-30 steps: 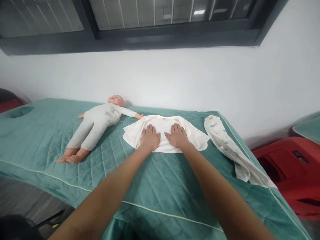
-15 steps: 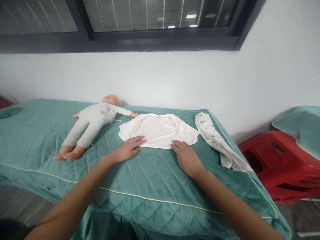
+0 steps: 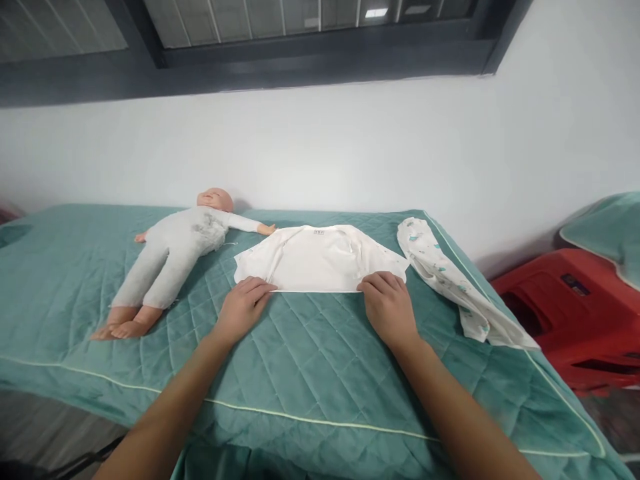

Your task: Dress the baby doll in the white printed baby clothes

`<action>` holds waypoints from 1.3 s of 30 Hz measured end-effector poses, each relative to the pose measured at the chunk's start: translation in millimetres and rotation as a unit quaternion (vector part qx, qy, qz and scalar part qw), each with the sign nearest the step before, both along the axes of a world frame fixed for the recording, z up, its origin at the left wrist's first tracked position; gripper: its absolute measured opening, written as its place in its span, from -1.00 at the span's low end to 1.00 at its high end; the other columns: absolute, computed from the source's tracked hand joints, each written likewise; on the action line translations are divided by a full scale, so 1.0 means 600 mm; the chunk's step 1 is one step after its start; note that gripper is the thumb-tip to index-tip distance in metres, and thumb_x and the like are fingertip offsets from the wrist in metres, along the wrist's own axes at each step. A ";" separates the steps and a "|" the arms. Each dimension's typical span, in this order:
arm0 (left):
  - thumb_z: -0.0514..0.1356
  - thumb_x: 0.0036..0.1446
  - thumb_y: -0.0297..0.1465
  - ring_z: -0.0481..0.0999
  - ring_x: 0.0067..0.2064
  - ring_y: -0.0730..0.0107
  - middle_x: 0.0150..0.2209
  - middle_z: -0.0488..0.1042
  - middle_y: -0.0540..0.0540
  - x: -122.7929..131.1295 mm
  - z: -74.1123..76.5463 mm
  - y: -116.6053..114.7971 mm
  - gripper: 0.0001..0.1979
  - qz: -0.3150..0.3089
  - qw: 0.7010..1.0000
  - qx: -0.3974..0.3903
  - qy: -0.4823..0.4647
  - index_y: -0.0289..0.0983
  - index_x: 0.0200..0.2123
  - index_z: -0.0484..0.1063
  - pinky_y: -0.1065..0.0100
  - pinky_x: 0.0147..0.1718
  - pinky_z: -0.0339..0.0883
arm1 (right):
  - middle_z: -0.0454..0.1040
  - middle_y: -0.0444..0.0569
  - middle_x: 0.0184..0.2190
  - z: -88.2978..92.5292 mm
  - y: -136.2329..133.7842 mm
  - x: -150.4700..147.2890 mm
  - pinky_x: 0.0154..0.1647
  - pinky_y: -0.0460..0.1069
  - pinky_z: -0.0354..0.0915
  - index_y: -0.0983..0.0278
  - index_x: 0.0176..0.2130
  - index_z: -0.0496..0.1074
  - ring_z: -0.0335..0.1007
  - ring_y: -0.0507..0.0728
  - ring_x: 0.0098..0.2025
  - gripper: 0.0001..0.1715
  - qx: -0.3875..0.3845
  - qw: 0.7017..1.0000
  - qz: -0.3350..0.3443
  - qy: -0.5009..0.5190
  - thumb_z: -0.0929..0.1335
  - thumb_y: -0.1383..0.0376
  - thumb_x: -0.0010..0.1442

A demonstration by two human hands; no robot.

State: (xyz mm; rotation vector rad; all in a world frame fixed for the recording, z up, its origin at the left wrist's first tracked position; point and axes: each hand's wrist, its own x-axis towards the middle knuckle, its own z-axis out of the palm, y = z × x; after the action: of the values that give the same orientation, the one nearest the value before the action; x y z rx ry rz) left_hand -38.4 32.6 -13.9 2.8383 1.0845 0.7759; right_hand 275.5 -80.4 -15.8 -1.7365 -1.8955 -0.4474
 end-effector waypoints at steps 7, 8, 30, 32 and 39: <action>0.01 0.34 -0.25 0.42 -0.24 0.34 -0.36 0.49 -0.06 0.000 0.007 -0.004 -0.69 -0.015 0.998 -0.036 -0.042 -0.19 -0.30 0.51 0.26 -0.15 0.32 | 0.54 -0.06 -0.40 -0.006 -0.011 -0.002 0.00 0.08 0.18 0.20 -0.42 0.50 0.38 0.15 -0.17 -0.66 -0.015 1.000 -0.007 -0.018 0.23 0.53 0.13; 0.00 0.35 -0.25 0.41 -0.26 0.34 -0.38 0.48 -0.06 0.001 0.007 -0.003 -0.67 -0.004 0.998 -0.035 -0.047 -0.21 -0.34 0.49 0.26 -0.16 0.31 | 0.54 -0.06 -0.42 -0.007 -0.011 -0.002 0.00 0.09 0.19 0.20 -0.44 0.49 0.38 0.15 -0.19 -0.66 -0.017 1.000 -0.013 -0.016 0.23 0.54 0.11; 0.02 0.30 -0.38 0.41 -0.10 0.22 -0.19 0.50 -0.15 -0.004 -0.021 0.024 -0.80 0.166 0.976 -0.016 -0.137 -0.27 -0.20 0.44 0.20 -0.02 0.28 | -0.07 0.39 0.38 -0.029 0.282 -0.070 0.33 0.26 -0.07 0.61 0.37 -0.06 -0.11 0.39 0.40 -0.04 -0.282 0.934 -0.204 0.079 0.02 -0.09 0.33; 0.06 0.27 -0.39 0.39 -0.01 0.17 -0.09 0.48 -0.19 -0.006 -0.024 0.025 -0.77 0.204 0.963 -0.006 -0.176 -0.30 -0.06 0.40 0.17 0.05 0.26 | -0.11 0.36 0.40 -0.034 0.274 -0.062 0.34 0.25 -0.08 0.58 0.38 -0.08 -0.16 0.37 0.41 -0.04 -0.287 0.937 -0.187 0.065 0.00 -0.10 0.33; 0.11 0.22 -0.25 0.29 0.15 -0.07 0.07 0.38 -0.32 -0.001 -0.017 0.019 -0.55 0.395 0.907 -0.034 -0.138 -0.38 0.09 0.33 0.00 0.07 0.24 | -0.16 0.41 0.40 -0.049 0.219 -0.062 0.39 0.23 -0.22 0.62 0.36 -0.05 -0.29 0.38 0.44 -0.04 -0.295 0.947 -0.126 -0.015 -0.01 -0.09 0.34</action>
State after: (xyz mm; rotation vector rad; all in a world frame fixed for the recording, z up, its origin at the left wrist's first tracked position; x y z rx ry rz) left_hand -38.8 44.1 -24.0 2.0644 2.1579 1.0757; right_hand 238.2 50.8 -45.0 -2.3809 -1.9621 0.0232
